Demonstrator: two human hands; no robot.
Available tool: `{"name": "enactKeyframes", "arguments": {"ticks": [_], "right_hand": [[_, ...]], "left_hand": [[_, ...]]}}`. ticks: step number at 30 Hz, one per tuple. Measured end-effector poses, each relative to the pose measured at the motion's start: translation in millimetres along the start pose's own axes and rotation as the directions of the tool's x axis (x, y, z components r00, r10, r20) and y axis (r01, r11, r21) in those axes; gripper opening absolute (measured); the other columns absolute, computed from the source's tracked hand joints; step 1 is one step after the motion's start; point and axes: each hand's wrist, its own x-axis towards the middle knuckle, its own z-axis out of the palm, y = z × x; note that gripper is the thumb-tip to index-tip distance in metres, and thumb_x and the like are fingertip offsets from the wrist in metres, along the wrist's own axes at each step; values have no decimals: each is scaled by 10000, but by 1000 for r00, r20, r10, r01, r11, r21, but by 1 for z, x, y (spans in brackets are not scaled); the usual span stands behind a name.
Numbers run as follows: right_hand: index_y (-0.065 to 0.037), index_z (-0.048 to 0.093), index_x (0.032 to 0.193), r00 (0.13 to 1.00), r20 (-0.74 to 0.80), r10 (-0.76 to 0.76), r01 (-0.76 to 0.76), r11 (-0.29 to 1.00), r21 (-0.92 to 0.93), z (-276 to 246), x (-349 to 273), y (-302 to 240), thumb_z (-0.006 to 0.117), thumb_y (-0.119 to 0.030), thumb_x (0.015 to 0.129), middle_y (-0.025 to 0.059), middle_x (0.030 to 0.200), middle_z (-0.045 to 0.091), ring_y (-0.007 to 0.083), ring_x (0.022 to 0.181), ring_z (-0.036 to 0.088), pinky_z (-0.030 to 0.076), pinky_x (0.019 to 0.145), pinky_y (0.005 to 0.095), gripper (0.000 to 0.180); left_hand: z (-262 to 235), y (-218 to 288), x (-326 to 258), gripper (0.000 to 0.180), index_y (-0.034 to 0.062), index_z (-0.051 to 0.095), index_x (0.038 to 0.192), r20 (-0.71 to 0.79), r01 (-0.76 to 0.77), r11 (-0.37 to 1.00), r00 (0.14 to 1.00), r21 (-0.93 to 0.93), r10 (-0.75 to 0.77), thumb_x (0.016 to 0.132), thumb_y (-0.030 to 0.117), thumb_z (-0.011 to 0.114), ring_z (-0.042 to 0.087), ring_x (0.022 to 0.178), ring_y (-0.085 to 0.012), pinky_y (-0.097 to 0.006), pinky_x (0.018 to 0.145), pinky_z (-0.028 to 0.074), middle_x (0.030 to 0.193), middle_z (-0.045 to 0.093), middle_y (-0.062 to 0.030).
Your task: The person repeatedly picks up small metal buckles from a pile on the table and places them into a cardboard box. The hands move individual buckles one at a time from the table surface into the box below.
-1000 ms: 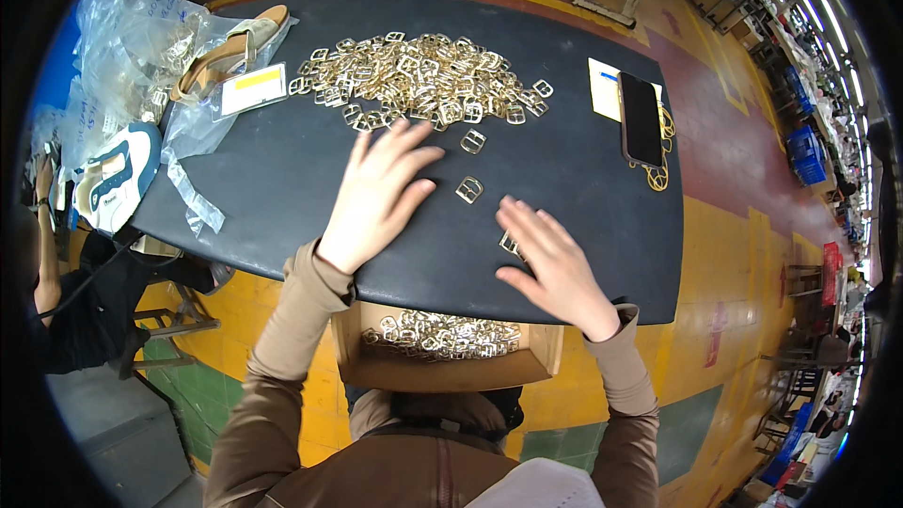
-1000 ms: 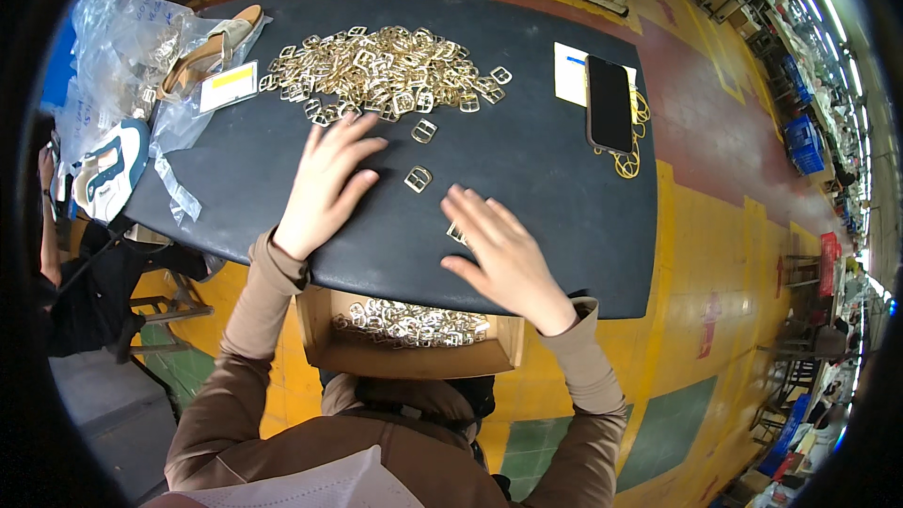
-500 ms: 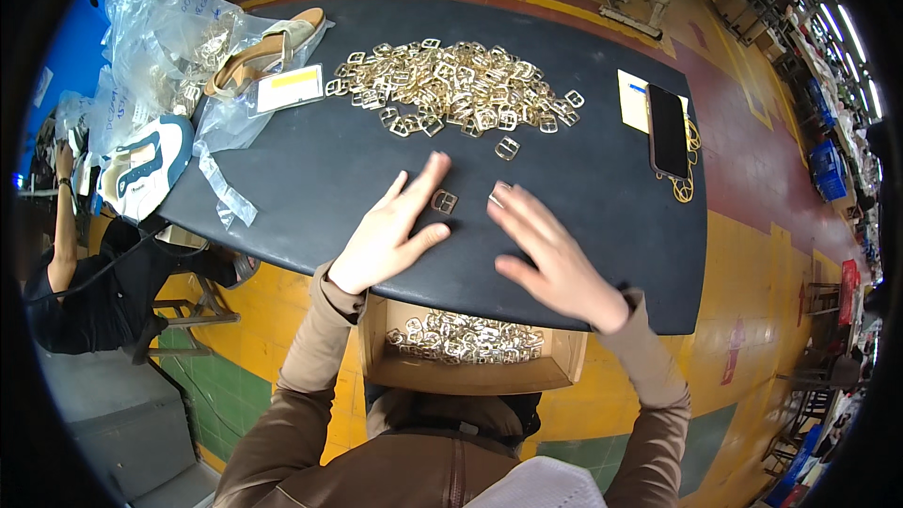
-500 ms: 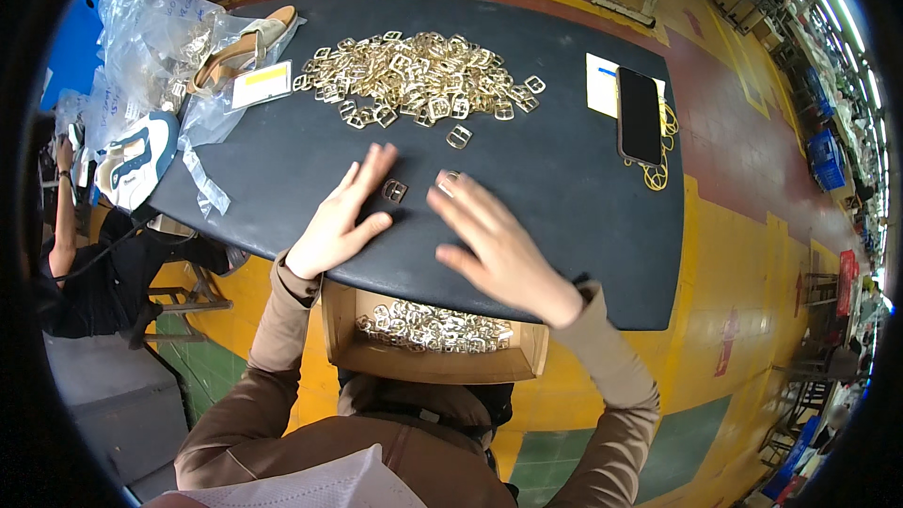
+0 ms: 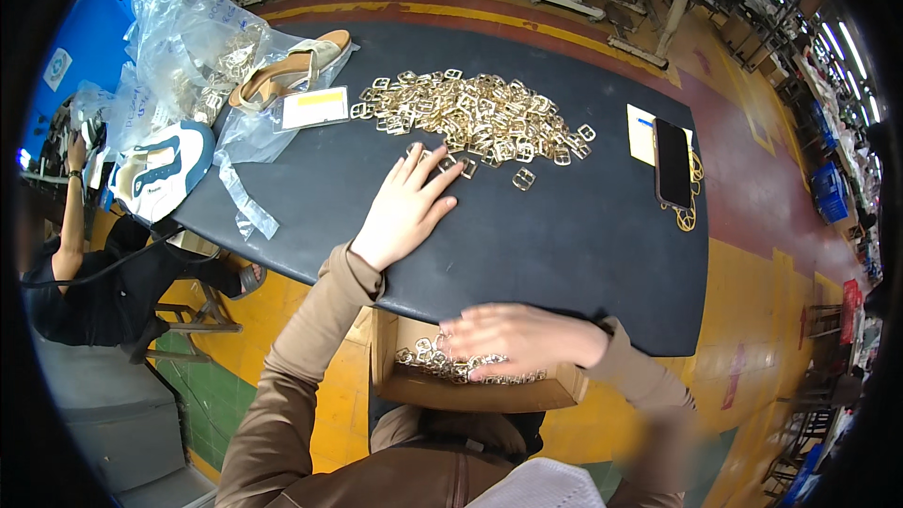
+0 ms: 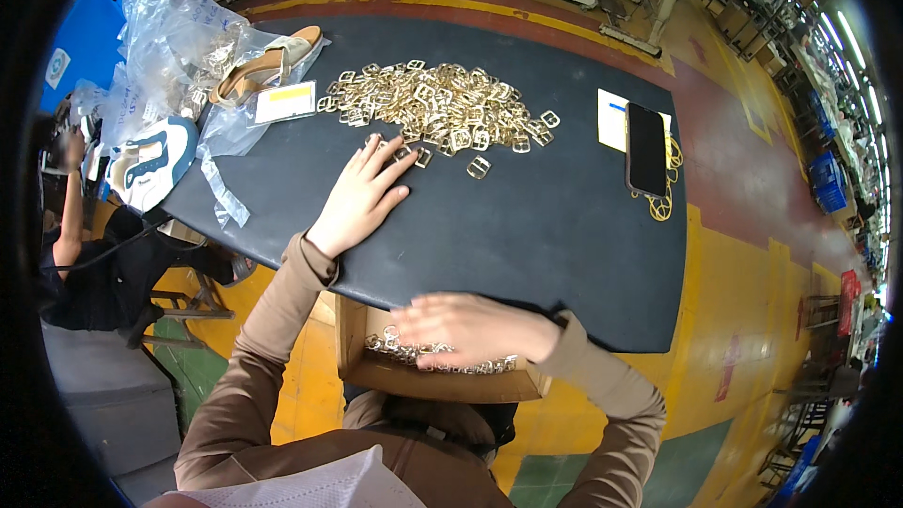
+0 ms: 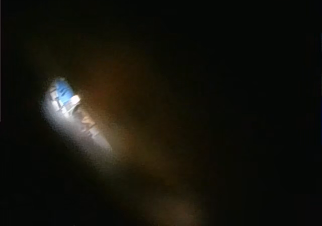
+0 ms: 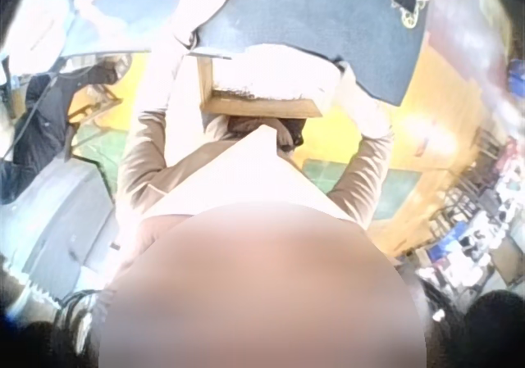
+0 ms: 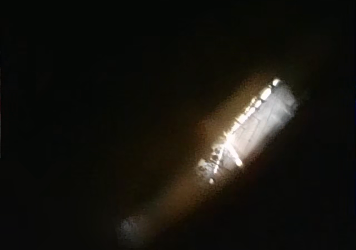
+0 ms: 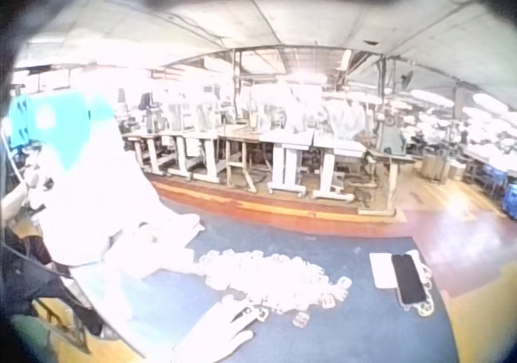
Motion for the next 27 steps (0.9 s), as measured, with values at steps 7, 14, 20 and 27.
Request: {"name": "enactKeyframes", "arguments": {"ticks": [7,14,20,27], "right_hand": [[-80,696,1358,863,-427,270,-220,962,165,-43,-35,2,717,-191,1000,160,1481,615,348,1346,601,452,1167,460,375],[-51,630,1421,631,-695,344,-569,814,-114,-69,-2,60,680,-201,1023,161,1457,601,358,1385,536,445,1157,435,428],[-63,676,1368,743,-590,317,-401,916,-14,-65,-1,61,697,-175,1007,118,1427,608,314,1343,560,464,1126,431,379],[-91,639,1396,782,-475,403,-448,894,21,-70,-6,58,696,-186,1012,134,1525,555,354,1396,543,480,1131,431,400]], "left_hand": [[-12,26,-25,561,168,528,1538,27,-103,988,994,-119,106,1004,245,681,430,1495,-393,-534,1226,345,1526,563,-103],[-14,24,-27,527,140,539,1526,-19,61,986,998,-157,-65,1010,109,639,497,1469,-285,-526,1251,302,1471,623,-93],[-14,22,-27,456,185,614,1457,-21,37,977,999,-211,-43,1005,155,665,455,1487,-342,-575,1244,292,1522,567,-100],[-18,21,-26,253,165,724,1240,-13,-30,979,1000,-202,28,993,215,700,417,1504,-396,-590,1243,295,1545,541,-95]]}}
